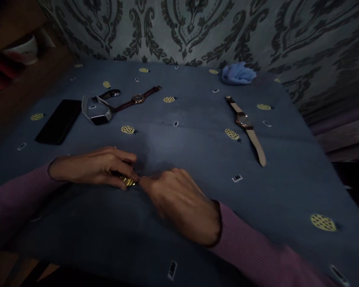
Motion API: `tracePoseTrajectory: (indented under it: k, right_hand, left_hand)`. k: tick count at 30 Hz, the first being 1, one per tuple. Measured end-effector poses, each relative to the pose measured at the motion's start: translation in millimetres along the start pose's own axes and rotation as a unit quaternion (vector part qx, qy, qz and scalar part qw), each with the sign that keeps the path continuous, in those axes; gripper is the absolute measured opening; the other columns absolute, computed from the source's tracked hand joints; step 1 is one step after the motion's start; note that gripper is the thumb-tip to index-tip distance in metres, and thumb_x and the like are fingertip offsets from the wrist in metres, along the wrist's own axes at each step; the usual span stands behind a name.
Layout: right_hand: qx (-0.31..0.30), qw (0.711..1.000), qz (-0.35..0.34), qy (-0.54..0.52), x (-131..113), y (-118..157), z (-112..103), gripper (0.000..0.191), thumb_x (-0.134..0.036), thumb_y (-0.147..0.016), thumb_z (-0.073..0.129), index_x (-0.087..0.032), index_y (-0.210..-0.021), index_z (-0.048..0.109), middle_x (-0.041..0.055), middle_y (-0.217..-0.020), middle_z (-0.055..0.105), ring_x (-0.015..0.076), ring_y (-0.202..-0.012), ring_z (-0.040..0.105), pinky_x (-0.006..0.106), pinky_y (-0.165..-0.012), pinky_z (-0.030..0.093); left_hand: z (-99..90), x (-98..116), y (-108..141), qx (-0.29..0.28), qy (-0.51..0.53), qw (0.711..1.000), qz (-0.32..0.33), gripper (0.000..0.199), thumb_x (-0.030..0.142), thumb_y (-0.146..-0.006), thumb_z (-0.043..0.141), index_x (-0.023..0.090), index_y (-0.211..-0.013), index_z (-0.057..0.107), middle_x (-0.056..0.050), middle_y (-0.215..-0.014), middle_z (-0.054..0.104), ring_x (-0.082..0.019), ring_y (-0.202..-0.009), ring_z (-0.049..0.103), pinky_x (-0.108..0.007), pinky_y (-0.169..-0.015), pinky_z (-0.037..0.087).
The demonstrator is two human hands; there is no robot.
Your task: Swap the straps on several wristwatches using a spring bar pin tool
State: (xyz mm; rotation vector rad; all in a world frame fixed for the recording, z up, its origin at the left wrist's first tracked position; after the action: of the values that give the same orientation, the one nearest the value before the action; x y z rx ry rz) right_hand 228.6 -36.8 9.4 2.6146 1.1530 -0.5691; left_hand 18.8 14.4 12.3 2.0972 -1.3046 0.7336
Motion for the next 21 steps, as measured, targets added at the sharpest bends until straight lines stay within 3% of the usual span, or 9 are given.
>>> tracePoseTrajectory:
  k: [8,13,18,21]
  right_hand:
    - [-0.123,0.989,0.062,0.045,-16,-14,-12,0.021,-0.009,-0.089,0.054,-0.018,-0.100,0.069,0.0015,-0.067,0.070,0.0115,-0.053,0.058,0.024,-0.049,0.028]
    - [-0.069,0.996,0.029,0.040,-13,-9,-7,0.018,-0.009,-0.087,0.055,-0.020,-0.093,0.068,-0.0026,-0.060,0.067,0.0092,-0.045,0.052,0.026,-0.046,0.023]
    - [-0.027,0.999,0.014,0.023,-8,-2,1,0.033,-0.001,-0.085,0.054,-0.021,-0.109,0.066,-0.0034,-0.068,0.070,0.0084,-0.051,0.058,0.024,-0.047,0.027]
    - [0.006,1.000,0.001,0.014,-5,2,6,0.031,0.000,-0.086,0.049,-0.019,-0.104,0.067,-0.0027,-0.065,0.067,0.0083,-0.051,0.055,0.022,-0.048,0.030]
  left_hand:
    - [0.2,1,1,0.005,-0.004,1.000,-0.004,0.006,0.016,-0.086,0.068,0.017,-0.092,0.071,0.001,-0.088,0.058,-0.008,-0.069,0.056,-0.018,-0.060,0.040]
    - [-1.2,2,0,0.002,0.004,1.000,-0.007,0.004,0.015,-0.086,0.067,0.017,-0.088,0.070,0.001,-0.087,0.058,-0.008,-0.070,0.056,-0.018,-0.061,0.040]
    - [-1.2,2,-1,0.001,0.005,1.000,-0.009,0.006,0.018,-0.087,0.067,0.018,-0.091,0.071,0.001,-0.086,0.057,-0.008,-0.069,0.055,-0.018,-0.060,0.041]
    - [-0.9,1,0,-0.001,0.003,1.000,-0.011,0.006,0.018,-0.087,0.067,0.017,-0.091,0.071,0.001,-0.086,0.056,-0.008,-0.069,0.055,-0.019,-0.061,0.041]
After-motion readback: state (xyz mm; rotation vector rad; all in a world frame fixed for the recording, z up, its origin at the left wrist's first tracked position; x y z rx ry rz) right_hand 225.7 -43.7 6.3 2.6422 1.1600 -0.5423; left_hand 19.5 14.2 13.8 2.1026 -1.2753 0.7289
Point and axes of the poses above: each hand's wrist, its own y-axis away from the middle knuckle, its own z-axis out of the palm, x = y × z, the point moved 1 cm from there along -y, towards the middle knuckle
